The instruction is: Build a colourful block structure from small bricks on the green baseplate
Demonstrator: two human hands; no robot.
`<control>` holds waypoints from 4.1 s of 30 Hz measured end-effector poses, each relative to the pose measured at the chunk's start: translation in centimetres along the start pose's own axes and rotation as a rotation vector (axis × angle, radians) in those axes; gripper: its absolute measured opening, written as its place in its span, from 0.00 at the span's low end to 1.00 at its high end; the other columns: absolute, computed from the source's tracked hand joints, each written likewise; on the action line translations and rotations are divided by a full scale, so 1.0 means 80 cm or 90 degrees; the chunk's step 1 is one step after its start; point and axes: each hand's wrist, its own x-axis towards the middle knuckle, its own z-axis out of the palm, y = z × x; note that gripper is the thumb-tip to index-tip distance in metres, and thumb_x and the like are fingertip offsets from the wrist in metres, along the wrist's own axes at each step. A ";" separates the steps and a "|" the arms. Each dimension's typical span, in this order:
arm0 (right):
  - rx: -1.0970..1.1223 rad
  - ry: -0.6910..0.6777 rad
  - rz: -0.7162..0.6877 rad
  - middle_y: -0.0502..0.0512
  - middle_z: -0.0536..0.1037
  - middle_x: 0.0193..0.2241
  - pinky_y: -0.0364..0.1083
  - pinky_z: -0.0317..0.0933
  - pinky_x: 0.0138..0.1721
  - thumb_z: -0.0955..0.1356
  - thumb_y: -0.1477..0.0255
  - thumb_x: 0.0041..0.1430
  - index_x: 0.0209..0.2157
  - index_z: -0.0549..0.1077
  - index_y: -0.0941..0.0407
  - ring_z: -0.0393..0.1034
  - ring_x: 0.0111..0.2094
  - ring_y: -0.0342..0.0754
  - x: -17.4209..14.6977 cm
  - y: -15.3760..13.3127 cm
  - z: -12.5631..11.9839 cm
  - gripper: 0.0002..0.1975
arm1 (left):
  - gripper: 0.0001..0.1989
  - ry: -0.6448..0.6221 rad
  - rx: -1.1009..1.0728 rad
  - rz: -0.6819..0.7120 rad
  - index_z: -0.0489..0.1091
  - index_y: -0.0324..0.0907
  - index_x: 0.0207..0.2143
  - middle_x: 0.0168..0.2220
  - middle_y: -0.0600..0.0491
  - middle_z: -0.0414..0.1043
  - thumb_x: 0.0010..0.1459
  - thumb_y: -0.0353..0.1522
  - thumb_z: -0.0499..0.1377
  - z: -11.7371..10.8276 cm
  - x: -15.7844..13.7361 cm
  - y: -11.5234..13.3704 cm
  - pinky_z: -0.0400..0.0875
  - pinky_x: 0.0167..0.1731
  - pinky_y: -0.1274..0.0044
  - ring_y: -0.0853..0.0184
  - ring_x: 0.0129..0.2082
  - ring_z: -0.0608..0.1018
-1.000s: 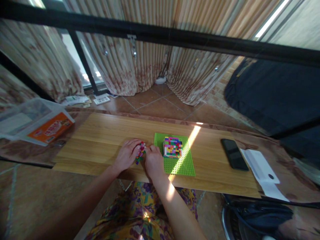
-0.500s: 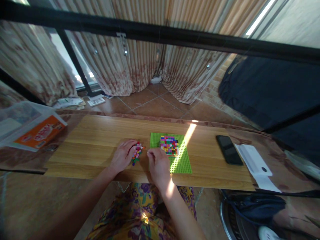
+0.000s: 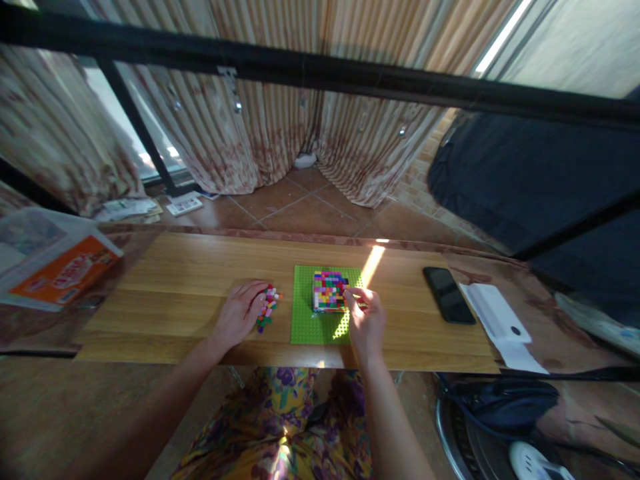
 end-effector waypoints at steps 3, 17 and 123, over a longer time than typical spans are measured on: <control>0.064 -0.014 0.016 0.57 0.78 0.31 0.48 0.65 0.35 0.70 0.56 0.52 0.35 0.78 0.57 0.71 0.32 0.49 0.000 0.002 0.007 0.18 | 0.17 0.000 -0.006 -0.002 0.69 0.41 0.49 0.50 0.47 0.73 0.67 0.36 0.46 0.000 0.000 -0.001 0.66 0.55 0.63 0.60 0.51 0.72; 0.257 -0.093 0.124 0.55 0.80 0.28 0.49 0.67 0.35 0.74 0.60 0.46 0.33 0.77 0.58 0.73 0.30 0.49 0.008 -0.003 0.010 0.16 | 0.18 -0.004 0.001 0.000 0.69 0.39 0.50 0.50 0.46 0.73 0.67 0.36 0.46 0.001 0.000 -0.001 0.66 0.55 0.63 0.60 0.51 0.72; -0.240 -0.047 -0.171 0.55 0.78 0.30 0.45 0.62 0.32 0.63 0.61 0.60 0.33 0.77 0.54 0.70 0.27 0.47 0.009 -0.017 -0.007 0.15 | 0.16 0.002 -0.002 -0.012 0.70 0.41 0.49 0.49 0.48 0.74 0.66 0.36 0.48 0.003 -0.001 -0.002 0.66 0.55 0.65 0.61 0.51 0.72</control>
